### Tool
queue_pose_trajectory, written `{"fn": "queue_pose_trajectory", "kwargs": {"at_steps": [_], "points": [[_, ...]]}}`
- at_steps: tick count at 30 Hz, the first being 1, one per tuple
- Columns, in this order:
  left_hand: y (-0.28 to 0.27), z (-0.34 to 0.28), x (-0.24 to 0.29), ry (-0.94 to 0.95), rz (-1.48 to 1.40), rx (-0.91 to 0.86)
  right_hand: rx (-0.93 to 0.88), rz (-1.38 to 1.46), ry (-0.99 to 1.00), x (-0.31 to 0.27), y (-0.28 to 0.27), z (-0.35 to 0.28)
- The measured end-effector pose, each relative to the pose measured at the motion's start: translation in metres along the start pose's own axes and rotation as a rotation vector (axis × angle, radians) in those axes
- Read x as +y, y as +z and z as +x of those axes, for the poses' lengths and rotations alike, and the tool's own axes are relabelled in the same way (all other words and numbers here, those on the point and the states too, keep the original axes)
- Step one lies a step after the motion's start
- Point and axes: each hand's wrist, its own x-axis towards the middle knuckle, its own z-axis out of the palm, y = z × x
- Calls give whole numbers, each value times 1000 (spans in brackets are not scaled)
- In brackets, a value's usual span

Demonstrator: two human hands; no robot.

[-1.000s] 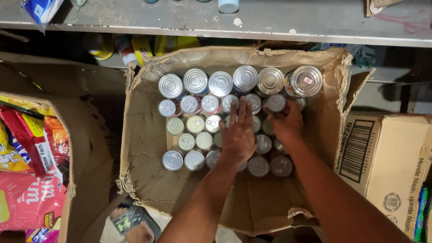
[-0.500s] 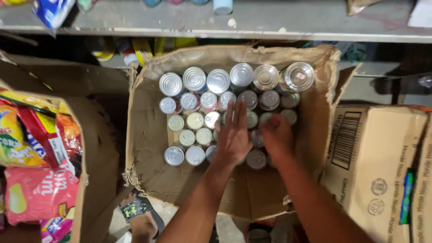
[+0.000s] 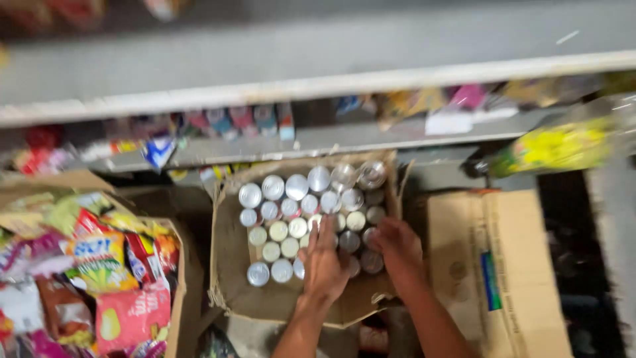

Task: Moving canned goods between shelves and into a cardboard box to organize a storage area.

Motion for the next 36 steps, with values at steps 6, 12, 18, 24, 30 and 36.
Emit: {"fn": "queue_pose_trajectory", "kwargs": {"at_steps": [6, 12, 18, 24, 30, 36], "points": [[-33, -55, 51, 107, 18, 126, 58, -3, -18, -85, -13, -54], [-58, -69, 100, 320, 23, 168, 121, 30, -156, -152, -37, -97], [-80, -74, 167, 614, -2, 234, 170, 0, -281, -231, -71, -148], [-138, -144, 284, 974, -139, 243, 378, 162, -387, -333, -80, -253], [-165, -214, 377, 1009, -23, -117, 632, 94, -627, -410, -110, -370], [-189, -310, 454, 1258, -163, -188, 815, 14, -772, -473, -125, -468]]}}
